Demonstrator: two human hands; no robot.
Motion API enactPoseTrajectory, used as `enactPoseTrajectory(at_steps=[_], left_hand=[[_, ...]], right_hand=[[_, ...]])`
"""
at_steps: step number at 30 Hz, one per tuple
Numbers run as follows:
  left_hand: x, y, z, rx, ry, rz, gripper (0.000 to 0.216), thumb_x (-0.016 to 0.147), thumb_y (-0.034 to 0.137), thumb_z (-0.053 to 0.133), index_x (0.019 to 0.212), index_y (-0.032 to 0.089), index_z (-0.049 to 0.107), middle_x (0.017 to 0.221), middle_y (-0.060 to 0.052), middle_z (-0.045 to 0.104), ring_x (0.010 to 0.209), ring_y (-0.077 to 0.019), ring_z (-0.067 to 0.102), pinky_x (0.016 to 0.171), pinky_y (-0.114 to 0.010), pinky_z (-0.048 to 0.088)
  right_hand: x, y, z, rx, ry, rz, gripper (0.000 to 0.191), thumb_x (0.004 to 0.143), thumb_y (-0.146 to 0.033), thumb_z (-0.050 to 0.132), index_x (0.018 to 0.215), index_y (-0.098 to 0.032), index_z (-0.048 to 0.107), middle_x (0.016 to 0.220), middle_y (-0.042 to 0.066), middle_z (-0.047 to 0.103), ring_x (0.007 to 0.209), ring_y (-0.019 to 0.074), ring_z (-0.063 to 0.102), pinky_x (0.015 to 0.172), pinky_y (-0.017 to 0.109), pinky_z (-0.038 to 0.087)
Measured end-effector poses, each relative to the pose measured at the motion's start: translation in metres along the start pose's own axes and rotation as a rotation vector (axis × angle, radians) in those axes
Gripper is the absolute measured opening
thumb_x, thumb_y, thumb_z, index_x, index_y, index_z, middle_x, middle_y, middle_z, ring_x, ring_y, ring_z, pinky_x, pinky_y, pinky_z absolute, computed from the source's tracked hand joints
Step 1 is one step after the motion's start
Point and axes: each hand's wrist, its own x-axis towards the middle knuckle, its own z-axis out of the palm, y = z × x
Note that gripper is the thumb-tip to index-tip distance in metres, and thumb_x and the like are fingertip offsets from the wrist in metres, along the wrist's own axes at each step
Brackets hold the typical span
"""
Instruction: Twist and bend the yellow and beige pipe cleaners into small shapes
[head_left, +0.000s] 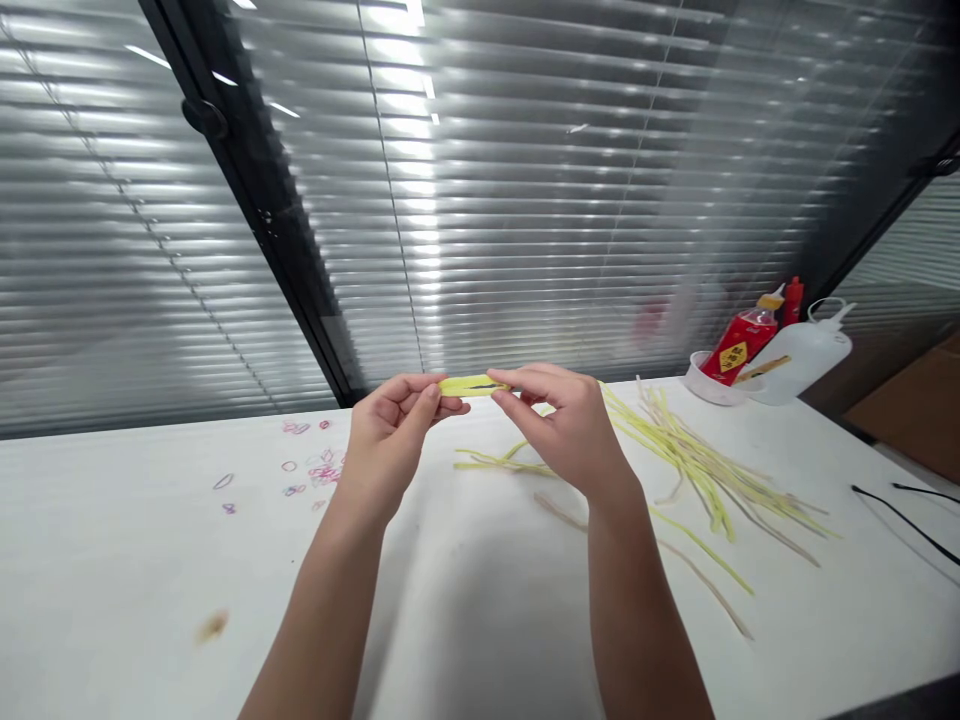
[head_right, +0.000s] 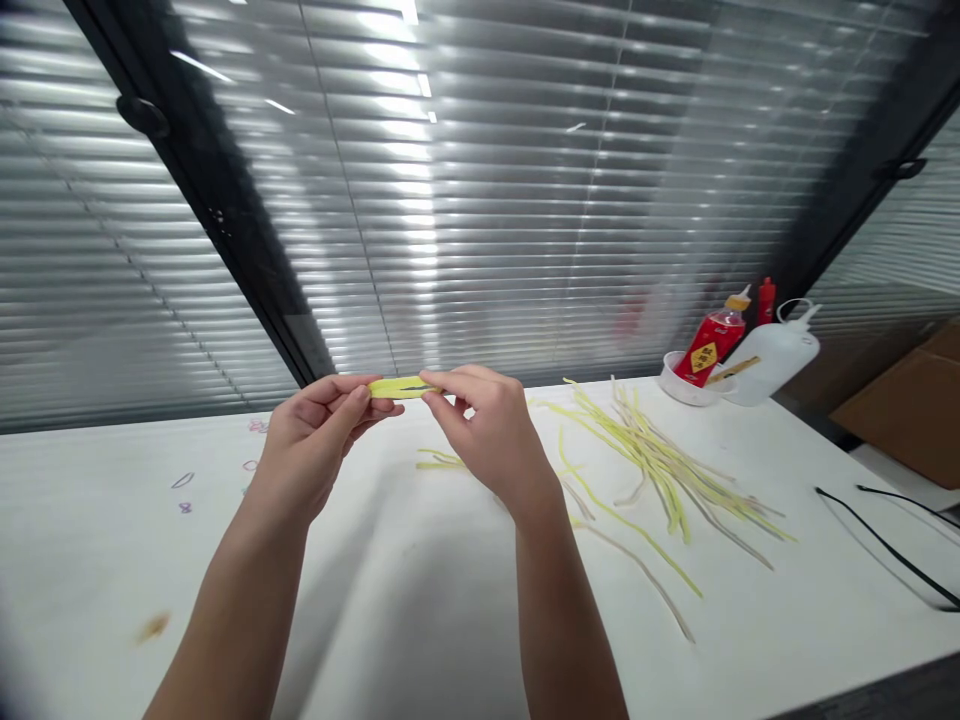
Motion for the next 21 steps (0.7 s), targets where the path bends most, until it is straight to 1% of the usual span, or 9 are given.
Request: enactPoseTrajectory(at_steps=[5,11,14,16,19,21], left_hand=[[-0.001,0.002,0.0,-0.037,-0.042,-0.061,0.025,0.074,0.034,0.068,0.09,0.015,0.064,0.071,-0.003,0.07,0.078,-0.0182,0.068,0.089,-0.036,0.05],[0.0,0.001,-0.005,-0.045,-0.116,-0.084,0.021,0.075,0.031,0.068,0.088,0.016,0.065,0.071,-0.002,0.07,0.078,-0.0181,0.068,0.089,-0.037,0.05],[0.002,0.0,-0.008,-0.023,-0.173,-0.103,0.021,0.076,0.033,0.066,0.088,0.016,0.065,0.072,-0.003,0.07,0.081,-0.0199,0.069,0.089,-0.039,0.05],[0.003,0.0,-0.008,-0.014,-0.19,-0.111,0.022,0.076,0.033,0.065,0.088,0.015,0.065,0.073,-0.004,0.07,0.082,-0.0203,0.068,0.09,-0.04,0.05],[0.002,-0.001,-0.007,-0.003,-0.183,-0.096,0.021,0.077,0.034,0.065,0.088,0.015,0.065,0.075,-0.004,0.071,0.083,-0.0196,0.068,0.09,-0.039,0.049],[0.002,-0.001,-0.005,0.018,-0.162,-0.073,0.022,0.077,0.034,0.065,0.089,0.015,0.065,0.076,-0.005,0.071,0.083,-0.0193,0.068,0.091,-0.039,0.049]], right_hand=[[0.001,0.002,-0.001,0.019,0.027,0.014,0.02,0.084,-0.018,0.057,0.097,-0.021,0.071,0.083,0.002,0.068,0.073,0.0136,0.06,0.062,0.025,0.048],[0.002,0.004,-0.001,0.069,0.039,0.059,0.015,0.082,-0.019,0.058,0.089,-0.02,0.071,0.082,0.003,0.069,0.074,0.0146,0.061,0.063,0.026,0.047],[0.002,0.004,-0.003,0.061,0.015,0.086,0.013,0.083,-0.02,0.057,0.085,-0.02,0.07,0.082,0.003,0.068,0.075,0.0155,0.061,0.064,0.026,0.046],[0.002,0.003,-0.005,0.035,-0.008,0.08,0.013,0.084,-0.019,0.056,0.083,-0.02,0.069,0.081,0.003,0.068,0.075,0.0156,0.06,0.065,0.026,0.045],[0.002,0.002,-0.009,-0.014,-0.04,0.046,0.014,0.085,-0.019,0.054,0.083,-0.019,0.067,0.08,0.002,0.067,0.073,0.0141,0.058,0.064,0.025,0.045],[0.002,0.001,-0.013,-0.032,-0.069,0.034,0.012,0.085,-0.02,0.055,0.087,-0.02,0.067,0.083,0.001,0.066,0.072,0.0129,0.058,0.065,0.024,0.045]])
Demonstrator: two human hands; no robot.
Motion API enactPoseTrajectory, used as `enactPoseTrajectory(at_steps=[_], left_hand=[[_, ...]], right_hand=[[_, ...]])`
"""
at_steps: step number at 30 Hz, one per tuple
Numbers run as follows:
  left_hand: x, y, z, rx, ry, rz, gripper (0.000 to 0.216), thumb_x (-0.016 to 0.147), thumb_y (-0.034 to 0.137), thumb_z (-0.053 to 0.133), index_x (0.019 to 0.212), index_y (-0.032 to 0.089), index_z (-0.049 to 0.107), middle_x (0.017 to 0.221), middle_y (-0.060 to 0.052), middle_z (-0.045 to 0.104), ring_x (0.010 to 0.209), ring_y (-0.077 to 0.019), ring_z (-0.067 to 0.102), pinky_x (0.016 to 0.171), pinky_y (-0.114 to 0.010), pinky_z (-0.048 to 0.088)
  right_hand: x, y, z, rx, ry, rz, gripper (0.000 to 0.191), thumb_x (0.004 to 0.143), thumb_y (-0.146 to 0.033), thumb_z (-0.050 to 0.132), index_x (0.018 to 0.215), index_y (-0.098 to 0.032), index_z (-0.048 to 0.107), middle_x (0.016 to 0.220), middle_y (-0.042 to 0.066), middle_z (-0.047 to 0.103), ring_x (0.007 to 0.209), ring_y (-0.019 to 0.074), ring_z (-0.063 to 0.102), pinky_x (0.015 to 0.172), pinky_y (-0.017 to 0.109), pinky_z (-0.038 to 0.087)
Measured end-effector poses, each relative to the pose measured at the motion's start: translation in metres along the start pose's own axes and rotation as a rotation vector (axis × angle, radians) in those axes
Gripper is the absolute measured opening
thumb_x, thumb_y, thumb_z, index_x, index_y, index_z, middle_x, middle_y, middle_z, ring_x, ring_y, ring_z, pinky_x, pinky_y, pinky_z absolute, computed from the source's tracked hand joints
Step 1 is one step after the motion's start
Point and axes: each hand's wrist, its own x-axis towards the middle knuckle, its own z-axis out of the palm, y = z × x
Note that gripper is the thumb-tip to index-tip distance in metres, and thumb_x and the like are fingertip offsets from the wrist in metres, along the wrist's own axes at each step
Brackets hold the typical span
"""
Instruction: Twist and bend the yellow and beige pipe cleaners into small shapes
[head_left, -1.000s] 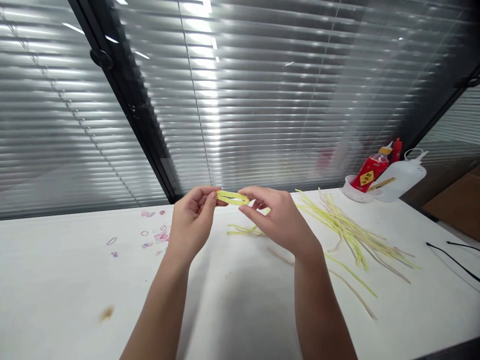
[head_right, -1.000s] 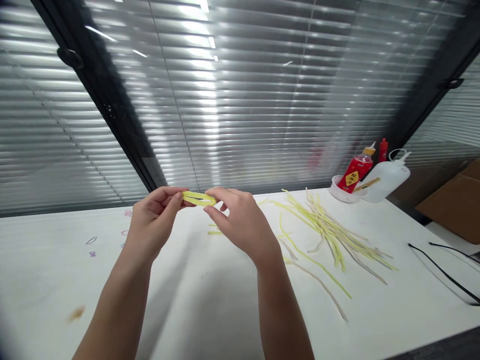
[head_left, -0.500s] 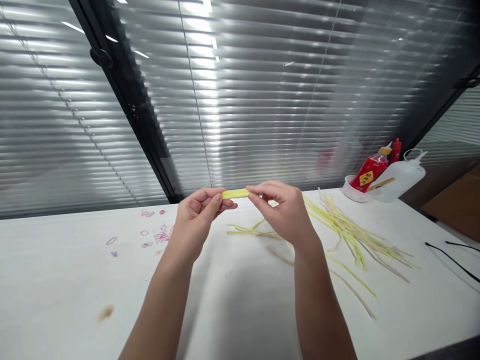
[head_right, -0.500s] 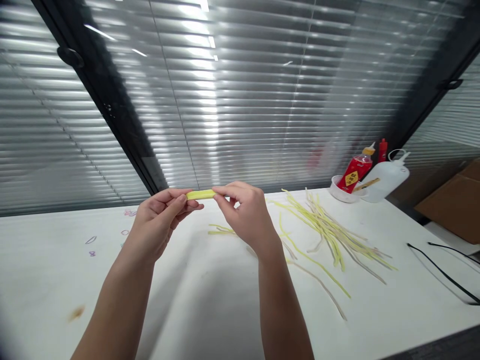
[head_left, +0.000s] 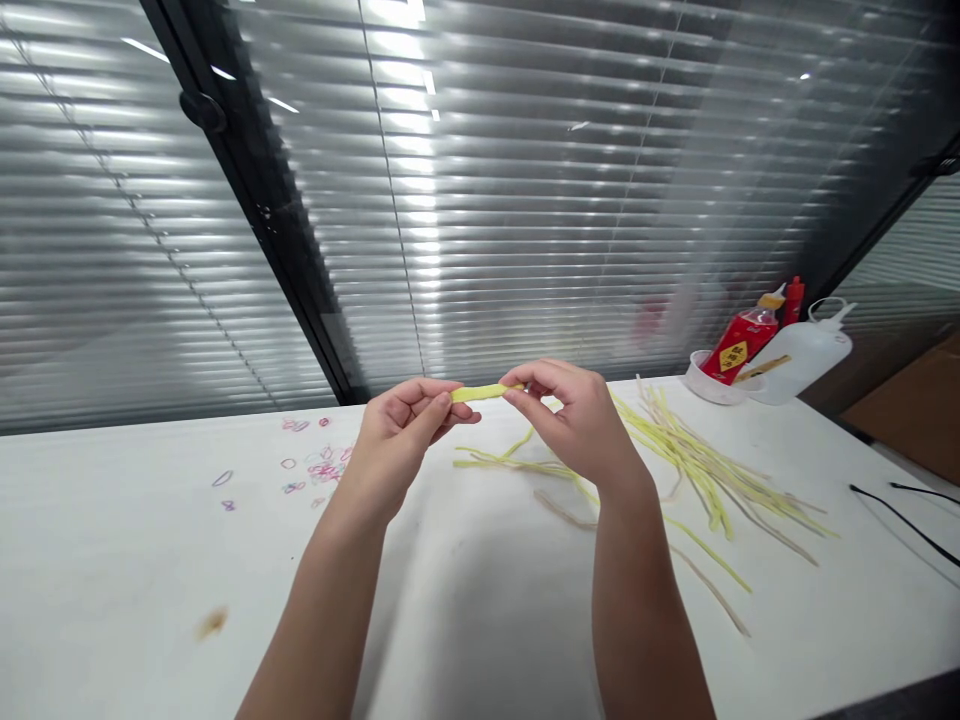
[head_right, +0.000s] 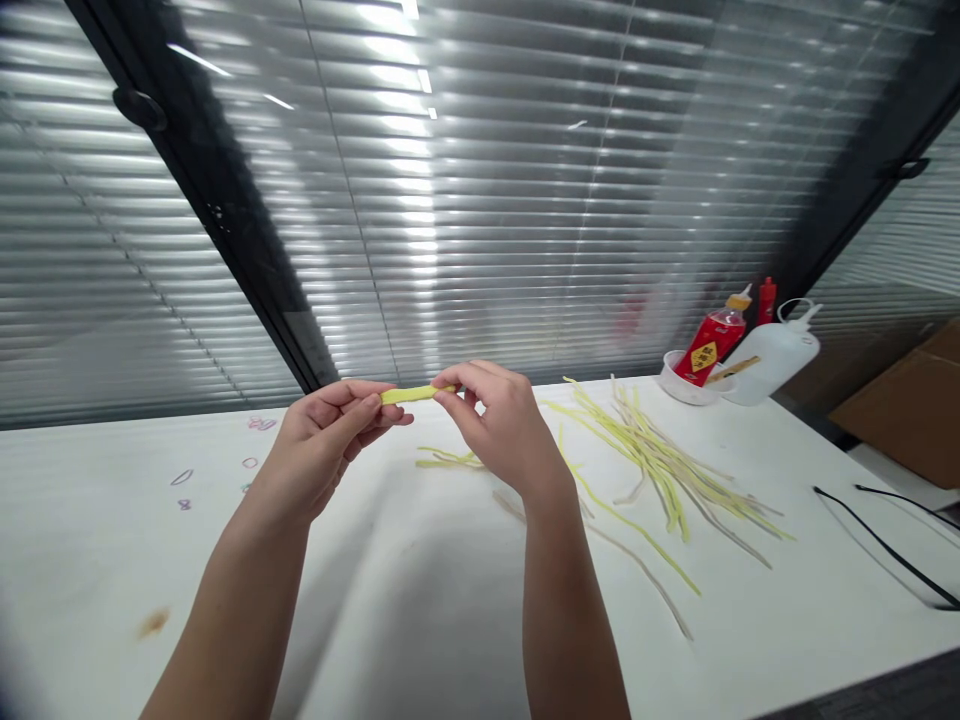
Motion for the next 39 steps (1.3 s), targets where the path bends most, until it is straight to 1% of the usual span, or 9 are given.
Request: enactPoseTrajectory(at_steps=[4,6,15,21,25,28,32,35,39], left_hand=[[-0.001,0.0,0.0,0.038,0.023,0.026,0.023,0.078,0.035,0.064,0.092,0.016,0.065,0.076,-0.005,0.071,0.082,-0.0193,0.068,0.091,-0.039,0.049],[0.0,-0.001,0.0,0.041,0.022,0.029,0.023,0.079,0.035,0.064,0.092,0.016,0.065,0.076,-0.005,0.071,0.082,-0.019,0.068,0.091,-0.039,0.049],[0.001,-0.001,0.002,0.064,0.024,0.059,0.024,0.079,0.036,0.063,0.093,0.017,0.066,0.078,-0.005,0.071,0.085,-0.0195,0.068,0.09,-0.037,0.049],[0.0,-0.003,-0.002,0.169,0.012,0.068,0.035,0.079,0.038,0.063,0.107,0.018,0.066,0.087,-0.008,0.072,0.093,-0.0226,0.065,0.092,-0.04,0.047],[-0.002,-0.004,-0.002,0.231,0.016,0.084,0.041,0.078,0.036,0.064,0.116,0.021,0.063,0.091,-0.007,0.071,0.098,-0.0228,0.064,0.088,-0.037,0.049],[-0.001,-0.008,-0.002,0.33,0.04,0.167,0.045,0.078,0.036,0.063,0.121,0.024,0.058,0.098,-0.006,0.068,0.093,-0.0206,0.064,0.083,-0.034,0.052],[0.002,-0.013,-0.001,0.601,0.127,0.416,0.046,0.079,0.035,0.062,0.123,0.026,0.056,0.108,-0.006,0.063,0.091,-0.0188,0.063,0.085,-0.034,0.051],[0.005,-0.015,-0.001,0.788,0.163,0.595,0.035,0.08,0.033,0.06,0.115,0.026,0.062,0.109,-0.006,0.062,0.095,-0.0195,0.061,0.085,-0.034,0.049],[0.007,-0.017,-0.001,0.868,0.192,0.703,0.023,0.083,0.029,0.057,0.105,0.025,0.067,0.102,-0.005,0.062,0.095,-0.0188,0.059,0.08,-0.03,0.049]], right_hand=[[-0.002,0.002,-0.007,0.007,-0.055,0.053,0.027,0.082,-0.026,0.06,0.109,-0.025,0.063,0.092,0.0,0.067,0.071,0.0123,0.059,0.069,0.026,0.047],[-0.004,0.003,-0.009,0.025,-0.052,0.086,0.031,0.082,-0.03,0.061,0.113,-0.025,0.063,0.092,0.001,0.067,0.071,0.0128,0.059,0.069,0.027,0.048],[-0.003,0.002,-0.006,0.086,0.005,0.104,0.015,0.082,-0.029,0.06,0.091,-0.022,0.071,0.084,0.002,0.071,0.076,0.0155,0.063,0.064,0.025,0.049],[-0.002,0.004,-0.004,0.099,0.102,0.1,0.012,0.08,-0.025,0.06,0.085,-0.02,0.071,0.079,0.003,0.07,0.073,0.0159,0.063,0.063,0.026,0.049],[-0.002,0.004,-0.005,0.09,0.149,0.102,0.012,0.08,-0.024,0.06,0.084,-0.02,0.07,0.079,0.002,0.069,0.072,0.0152,0.062,0.062,0.025,0.049],[-0.002,0.005,-0.006,0.089,0.16,0.104,0.012,0.08,-0.024,0.06,0.085,-0.021,0.07,0.08,0.002,0.069,0.072,0.0151,0.062,0.062,0.025,0.049],[-0.002,0.005,-0.006,0.085,0.158,0.116,0.013,0.08,-0.025,0.06,0.085,-0.02,0.07,0.079,0.003,0.069,0.071,0.0156,0.061,0.063,0.026,0.049],[-0.002,0.004,-0.006,0.093,0.137,0.115,0.013,0.08,-0.024,0.059,0.085,-0.02,0.07,0.077,0.002,0.068,0.071,0.0153,0.061,0.063,0.026,0.049],[-0.001,0.005,-0.006,0.095,0.106,0.111,0.013,0.08,-0.024,0.059,0.085,-0.02,0.07,0.076,0.002,0.067,0.071,0.015,0.06,0.065,0.027,0.049]])
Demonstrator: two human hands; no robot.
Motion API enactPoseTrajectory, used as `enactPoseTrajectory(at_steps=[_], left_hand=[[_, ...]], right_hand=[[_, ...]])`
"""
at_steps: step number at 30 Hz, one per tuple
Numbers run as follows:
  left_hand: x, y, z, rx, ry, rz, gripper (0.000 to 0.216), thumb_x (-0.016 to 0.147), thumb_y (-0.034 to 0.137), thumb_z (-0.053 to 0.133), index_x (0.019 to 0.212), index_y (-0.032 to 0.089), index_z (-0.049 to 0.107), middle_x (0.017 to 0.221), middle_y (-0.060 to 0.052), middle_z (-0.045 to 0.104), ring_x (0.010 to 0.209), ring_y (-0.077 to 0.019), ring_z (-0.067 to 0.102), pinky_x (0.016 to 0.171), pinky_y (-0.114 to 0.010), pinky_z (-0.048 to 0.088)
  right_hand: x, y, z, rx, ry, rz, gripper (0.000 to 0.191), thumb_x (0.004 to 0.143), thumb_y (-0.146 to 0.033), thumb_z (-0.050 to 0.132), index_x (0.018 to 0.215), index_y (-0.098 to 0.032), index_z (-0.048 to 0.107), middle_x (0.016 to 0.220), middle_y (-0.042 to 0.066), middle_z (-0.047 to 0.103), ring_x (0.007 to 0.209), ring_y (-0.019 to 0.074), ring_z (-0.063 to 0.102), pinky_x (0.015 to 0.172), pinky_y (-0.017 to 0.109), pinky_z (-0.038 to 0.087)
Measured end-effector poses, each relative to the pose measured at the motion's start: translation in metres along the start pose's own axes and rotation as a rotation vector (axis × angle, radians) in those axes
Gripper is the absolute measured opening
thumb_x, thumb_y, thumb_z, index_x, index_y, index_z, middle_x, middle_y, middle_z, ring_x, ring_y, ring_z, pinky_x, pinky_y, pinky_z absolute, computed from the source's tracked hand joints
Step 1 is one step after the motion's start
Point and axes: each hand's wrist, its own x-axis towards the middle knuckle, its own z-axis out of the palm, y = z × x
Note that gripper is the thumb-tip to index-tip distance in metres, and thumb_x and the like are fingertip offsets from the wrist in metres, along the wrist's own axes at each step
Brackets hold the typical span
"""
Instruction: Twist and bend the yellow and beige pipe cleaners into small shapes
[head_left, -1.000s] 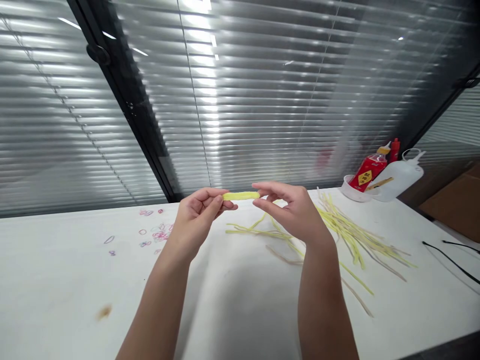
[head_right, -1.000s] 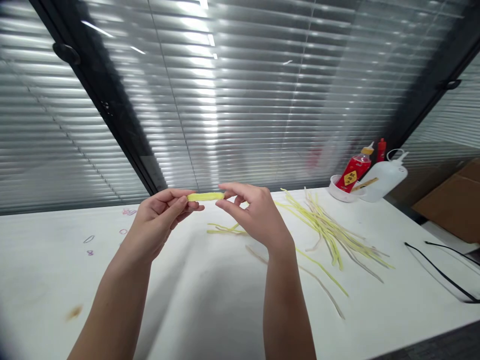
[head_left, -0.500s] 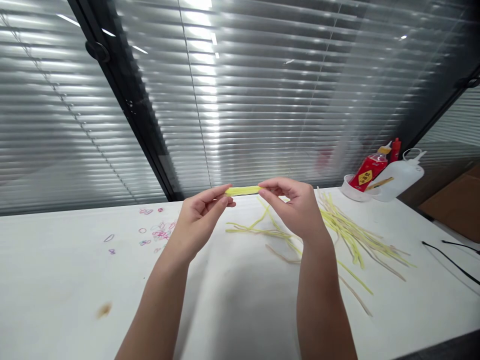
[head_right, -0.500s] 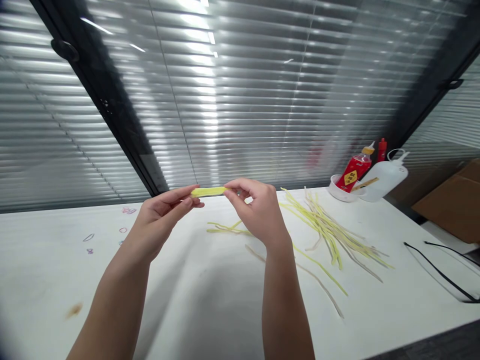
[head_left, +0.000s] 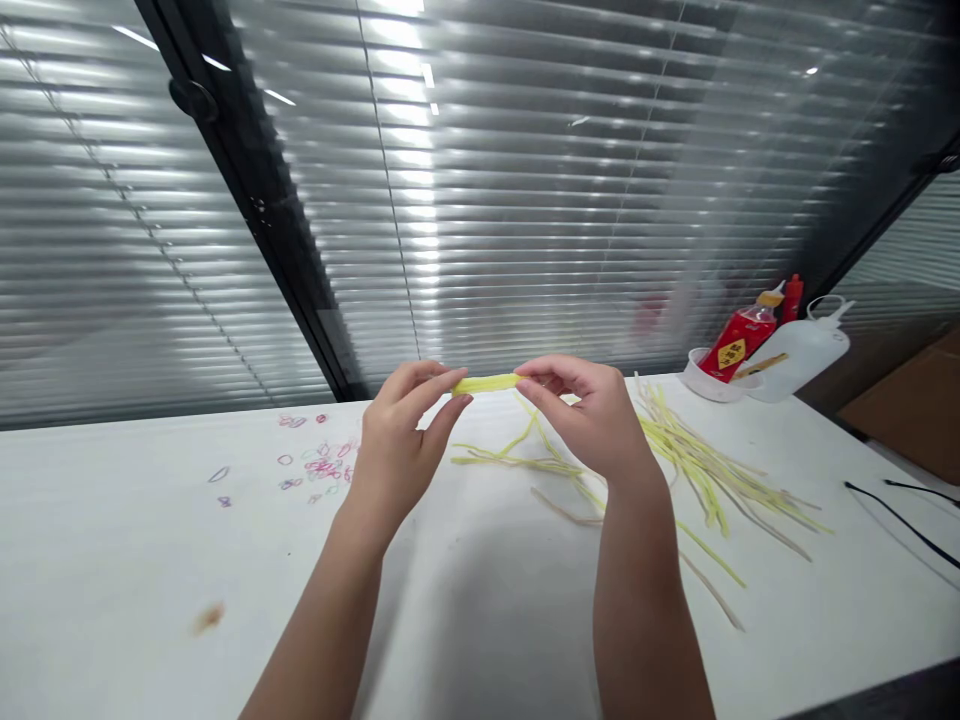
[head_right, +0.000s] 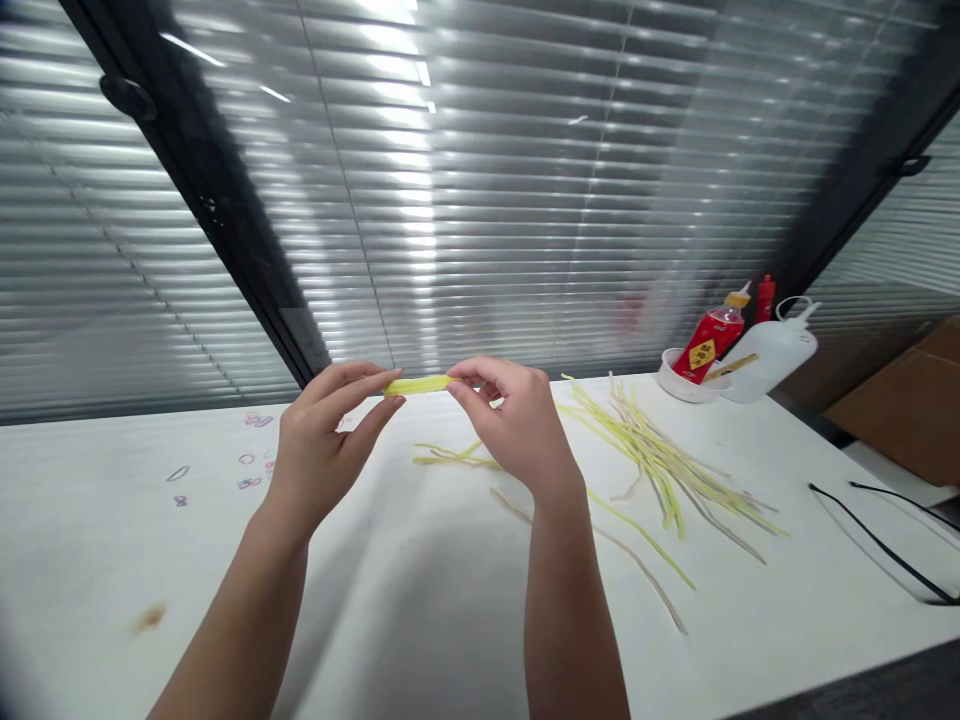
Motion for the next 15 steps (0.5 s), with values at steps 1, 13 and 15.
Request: enactPoseTrajectory(at_steps=[1,13,15], left_hand=[[-0.0003,-0.0007,0.0004,-0.001,0.007,0.009,0.022,0.084,0.028,0.057,0.103,0.025,0.067,0.102,-0.005,0.062,0.094,-0.0184,0.059,0.079,-0.029,0.049],[-0.0018,-0.0004,0.0007,-0.003,0.023,0.037,0.016,0.085,0.025,0.055,0.095,0.024,0.068,0.098,-0.005,0.062,0.087,-0.0164,0.059,0.073,-0.027,0.047],[-0.0023,-0.0009,0.0006,-0.002,0.028,0.051,0.016,0.085,0.025,0.055,0.095,0.023,0.068,0.097,-0.005,0.062,0.086,-0.0162,0.059,0.072,-0.026,0.047]], right_hand=[[0.0002,0.0003,-0.0001,-0.001,-0.004,0.004,0.013,0.08,-0.024,0.059,0.085,-0.02,0.07,0.076,0.002,0.067,0.071,0.0149,0.06,0.065,0.026,0.049],[-0.0006,-0.002,0.0039,-0.002,-0.085,0.095,0.024,0.075,-0.035,0.065,0.095,-0.022,0.068,0.069,-0.001,0.059,0.058,0.0115,0.052,0.059,0.025,0.046],[-0.0002,-0.0023,0.0072,0.03,-0.089,0.1,0.022,0.076,-0.035,0.064,0.093,-0.022,0.068,0.065,-0.002,0.057,0.056,0.0112,0.05,0.057,0.025,0.045]])
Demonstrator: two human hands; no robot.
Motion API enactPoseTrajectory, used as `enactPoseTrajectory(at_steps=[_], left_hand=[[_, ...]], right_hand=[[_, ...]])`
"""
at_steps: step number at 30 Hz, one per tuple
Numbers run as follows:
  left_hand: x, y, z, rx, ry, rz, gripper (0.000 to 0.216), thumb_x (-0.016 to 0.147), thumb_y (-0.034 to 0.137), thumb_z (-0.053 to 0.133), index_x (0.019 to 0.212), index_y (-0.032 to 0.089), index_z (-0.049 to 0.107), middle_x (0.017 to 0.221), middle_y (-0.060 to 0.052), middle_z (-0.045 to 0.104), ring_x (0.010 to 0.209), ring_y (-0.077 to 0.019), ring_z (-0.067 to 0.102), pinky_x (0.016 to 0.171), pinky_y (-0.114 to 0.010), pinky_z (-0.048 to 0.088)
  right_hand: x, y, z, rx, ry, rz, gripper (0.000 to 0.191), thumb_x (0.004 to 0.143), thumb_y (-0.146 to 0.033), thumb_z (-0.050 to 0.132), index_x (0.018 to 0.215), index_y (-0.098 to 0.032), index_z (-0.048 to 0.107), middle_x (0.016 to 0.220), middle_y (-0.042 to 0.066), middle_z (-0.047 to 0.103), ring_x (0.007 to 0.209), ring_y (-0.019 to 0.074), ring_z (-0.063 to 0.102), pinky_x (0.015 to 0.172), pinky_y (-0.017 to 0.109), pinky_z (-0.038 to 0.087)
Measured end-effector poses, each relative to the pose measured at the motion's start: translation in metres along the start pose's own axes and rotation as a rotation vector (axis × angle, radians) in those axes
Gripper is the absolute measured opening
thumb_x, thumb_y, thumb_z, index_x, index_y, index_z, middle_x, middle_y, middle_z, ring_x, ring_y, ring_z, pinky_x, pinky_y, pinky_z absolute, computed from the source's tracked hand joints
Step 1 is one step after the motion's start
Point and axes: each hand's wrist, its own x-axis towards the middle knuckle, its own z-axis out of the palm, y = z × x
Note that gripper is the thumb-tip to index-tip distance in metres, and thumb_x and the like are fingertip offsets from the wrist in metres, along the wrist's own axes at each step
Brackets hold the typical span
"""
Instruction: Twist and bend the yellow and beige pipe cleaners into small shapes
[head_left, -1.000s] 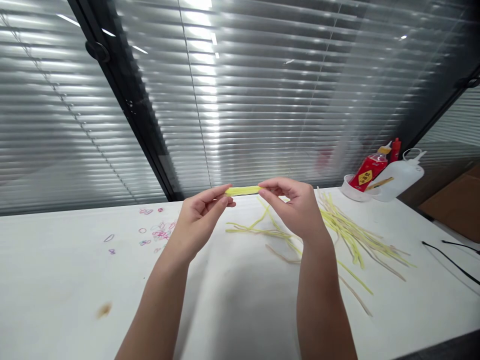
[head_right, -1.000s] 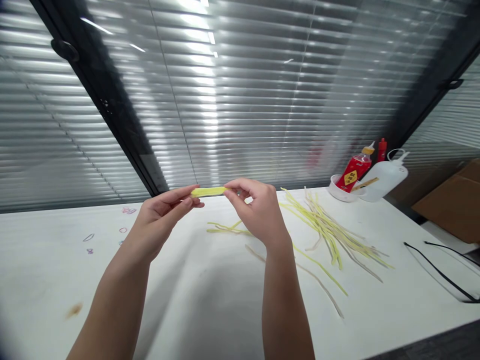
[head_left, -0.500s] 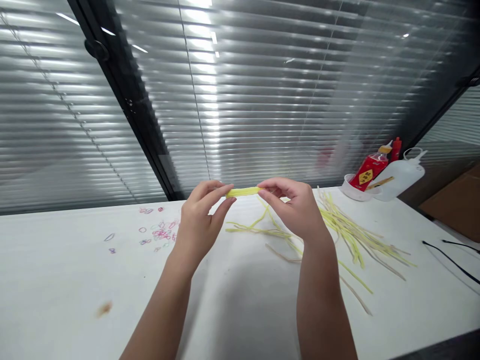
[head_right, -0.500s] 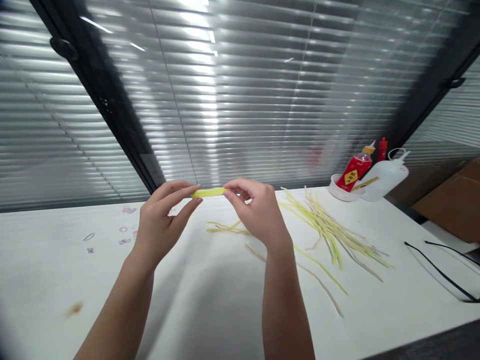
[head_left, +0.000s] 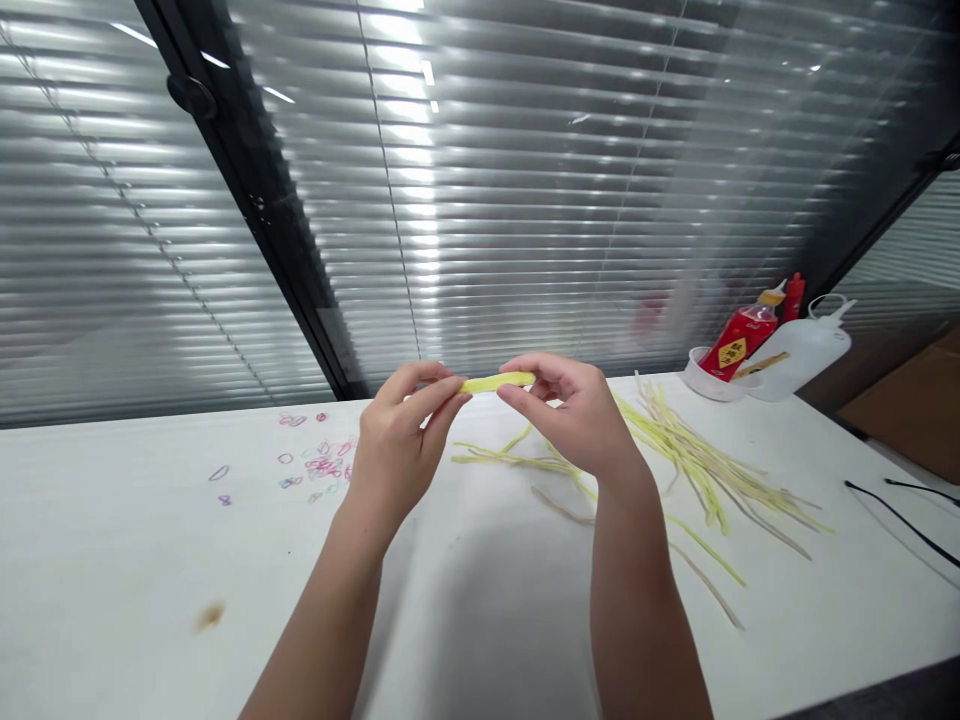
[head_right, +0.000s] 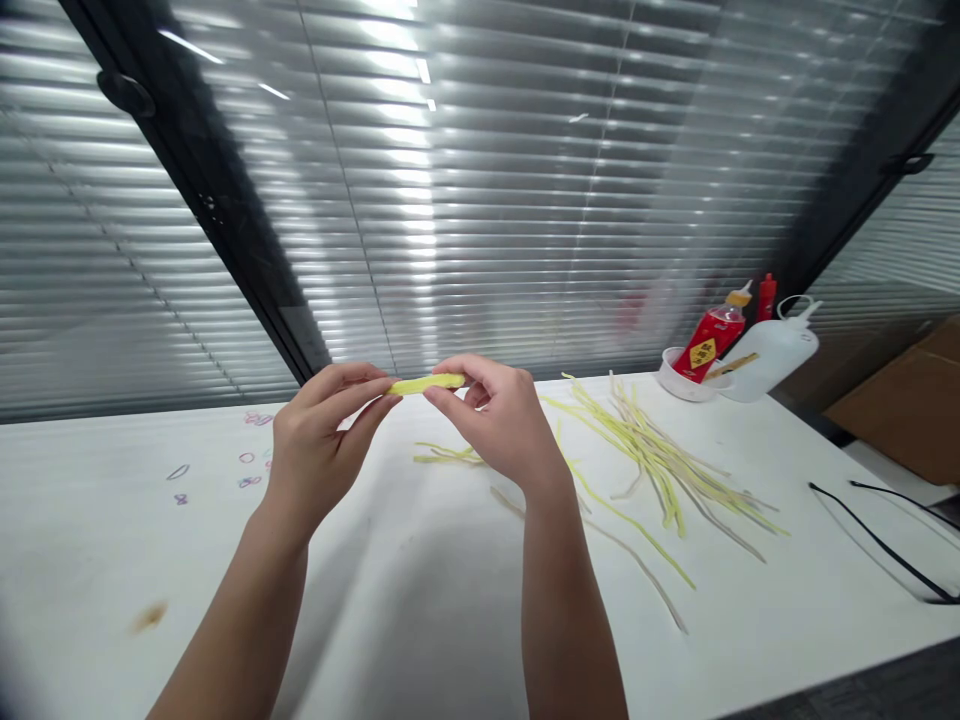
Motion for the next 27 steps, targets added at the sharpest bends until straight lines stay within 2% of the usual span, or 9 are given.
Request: enactPoseTrajectory(at_steps=[10,17,23,27], left_hand=[[0.0,-0.001,0.001,0.046,-0.016,0.1,0.013,0.086,0.021,0.053,0.09,0.02,0.066,0.09,-0.005,0.063,0.08,-0.015,0.058,0.069,-0.026,0.047],[0.001,0.003,-0.002,0.013,-0.08,0.056,0.015,0.087,0.02,0.051,0.088,0.019,0.066,0.091,-0.005,0.063,0.082,-0.0156,0.058,0.071,-0.027,0.046],[0.003,0.006,-0.01,-0.072,-0.15,0.015,0.016,0.088,0.022,0.05,0.09,0.019,0.066,0.091,-0.005,0.062,0.081,-0.0148,0.058,0.069,-0.025,0.046],[0.003,0.009,-0.013,-0.121,-0.23,-0.028,0.016,0.089,0.023,0.05,0.088,0.02,0.066,0.09,-0.004,0.062,0.079,-0.0142,0.057,0.067,-0.024,0.045]], right_hand=[[0.0,0.0,0.006,0.035,0.036,-0.08,0.011,0.08,-0.026,0.059,0.083,-0.018,0.066,0.075,0.001,0.063,0.066,0.0125,0.055,0.06,0.024,0.045],[-0.001,-0.002,0.006,0.0,0.069,-0.134,0.01,0.081,-0.024,0.059,0.079,-0.019,0.067,0.075,0.001,0.065,0.068,0.0136,0.058,0.06,0.024,0.045],[-0.001,0.002,0.0,0.033,-0.041,-0.087,0.025,0.072,-0.033,0.071,0.094,-0.022,0.07,0.078,0.001,0.068,0.068,0.0148,0.061,0.063,0.027,0.048],[-0.001,0.0,-0.003,0.032,-0.065,-0.137,0.012,0.076,-0.03,0.067,0.083,-0.021,0.071,0.079,0.002,0.07,0.071,0.0153,0.062,0.064,0.026,0.048]])
